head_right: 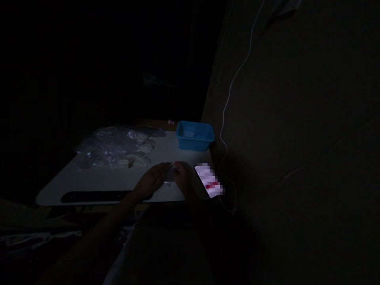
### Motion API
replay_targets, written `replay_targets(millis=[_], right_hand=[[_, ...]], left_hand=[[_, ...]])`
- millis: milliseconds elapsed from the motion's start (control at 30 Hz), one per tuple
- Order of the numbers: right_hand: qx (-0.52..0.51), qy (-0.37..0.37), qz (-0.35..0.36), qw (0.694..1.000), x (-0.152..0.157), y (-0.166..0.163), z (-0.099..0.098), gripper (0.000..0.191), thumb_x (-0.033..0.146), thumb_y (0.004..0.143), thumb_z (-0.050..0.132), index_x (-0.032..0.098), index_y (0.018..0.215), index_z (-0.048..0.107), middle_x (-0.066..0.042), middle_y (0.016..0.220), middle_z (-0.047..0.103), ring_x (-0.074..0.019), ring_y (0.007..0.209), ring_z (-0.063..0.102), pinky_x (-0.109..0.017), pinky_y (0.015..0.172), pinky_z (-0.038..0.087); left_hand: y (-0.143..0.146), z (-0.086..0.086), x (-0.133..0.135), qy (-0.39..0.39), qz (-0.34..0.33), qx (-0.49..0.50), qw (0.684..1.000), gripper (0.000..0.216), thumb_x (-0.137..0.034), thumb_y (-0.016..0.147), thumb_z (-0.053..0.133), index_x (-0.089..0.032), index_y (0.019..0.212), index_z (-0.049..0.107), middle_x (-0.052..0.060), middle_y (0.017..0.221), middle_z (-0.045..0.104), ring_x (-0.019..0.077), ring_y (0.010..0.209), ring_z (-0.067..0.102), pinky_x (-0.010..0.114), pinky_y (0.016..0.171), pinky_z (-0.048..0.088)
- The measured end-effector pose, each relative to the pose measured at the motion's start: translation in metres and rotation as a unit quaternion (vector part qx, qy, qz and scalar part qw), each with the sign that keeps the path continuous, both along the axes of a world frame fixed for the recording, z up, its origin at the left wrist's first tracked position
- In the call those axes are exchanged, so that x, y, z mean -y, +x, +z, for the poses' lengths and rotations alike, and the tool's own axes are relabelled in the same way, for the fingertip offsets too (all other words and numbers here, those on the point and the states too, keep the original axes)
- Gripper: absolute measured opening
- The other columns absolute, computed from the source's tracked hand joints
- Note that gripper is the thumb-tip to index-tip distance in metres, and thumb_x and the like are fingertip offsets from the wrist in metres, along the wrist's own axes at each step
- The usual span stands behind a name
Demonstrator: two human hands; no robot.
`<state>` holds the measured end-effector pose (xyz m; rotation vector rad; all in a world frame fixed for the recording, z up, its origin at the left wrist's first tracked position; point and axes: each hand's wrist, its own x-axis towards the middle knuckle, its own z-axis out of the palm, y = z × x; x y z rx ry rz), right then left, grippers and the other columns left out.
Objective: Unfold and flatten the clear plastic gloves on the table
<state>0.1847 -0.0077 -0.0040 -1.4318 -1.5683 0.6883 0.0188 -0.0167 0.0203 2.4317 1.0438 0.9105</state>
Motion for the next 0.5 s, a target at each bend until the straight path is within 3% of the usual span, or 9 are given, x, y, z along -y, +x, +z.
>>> replay_targets(millis=[133,267,367,500], right_hand=[[0.192,0.059,-0.042,0.979,0.016,-0.002,0.008,0.048,0.01,0.076,0.036,0.012,0.123,0.046,-0.012,0.121,0.052,-0.0208,0.112,0.046,-0.035,0.096,0.036],[0.353,0.117,0.044,0.927,0.032,-0.009,0.02,0.048,0.019,0.083,0.035,0.008,0.13,0.036,-0.014,0.135,0.038,-0.0208,0.126,0.03,-0.037,0.105,0.022],[0.407,0.127,0.067,0.902,0.038,-0.015,0.023,0.051,0.032,0.089,0.03,0.007,0.133,0.03,-0.015,0.139,0.029,-0.0227,0.131,0.019,-0.045,0.106,0.011],[0.424,0.105,0.068,0.897,0.037,-0.018,0.02,0.052,0.038,0.09,0.025,0.008,0.132,0.033,-0.016,0.138,0.032,-0.024,0.13,0.022,-0.048,0.105,0.009]], left_hand=[[0.003,-0.002,0.002,0.04,-0.007,-0.093,0.995,0.046,-0.023,0.084,0.033,-0.013,0.129,0.036,0.012,0.136,0.037,0.0192,0.125,0.032,0.04,0.103,0.027],[0.004,-0.008,-0.001,0.042,0.025,-0.152,0.987,0.049,-0.027,0.085,0.032,-0.008,0.13,0.034,0.016,0.135,0.037,0.0206,0.125,0.032,0.041,0.103,0.027],[0.004,-0.013,-0.002,0.05,0.045,-0.197,0.978,0.051,-0.026,0.083,0.032,-0.006,0.13,0.033,0.017,0.136,0.035,0.022,0.127,0.029,0.042,0.103,0.024],[0.003,-0.016,0.0,0.07,0.083,-0.235,0.966,0.051,-0.026,0.082,0.033,-0.007,0.129,0.036,0.017,0.137,0.033,0.0236,0.128,0.028,0.044,0.104,0.02]])
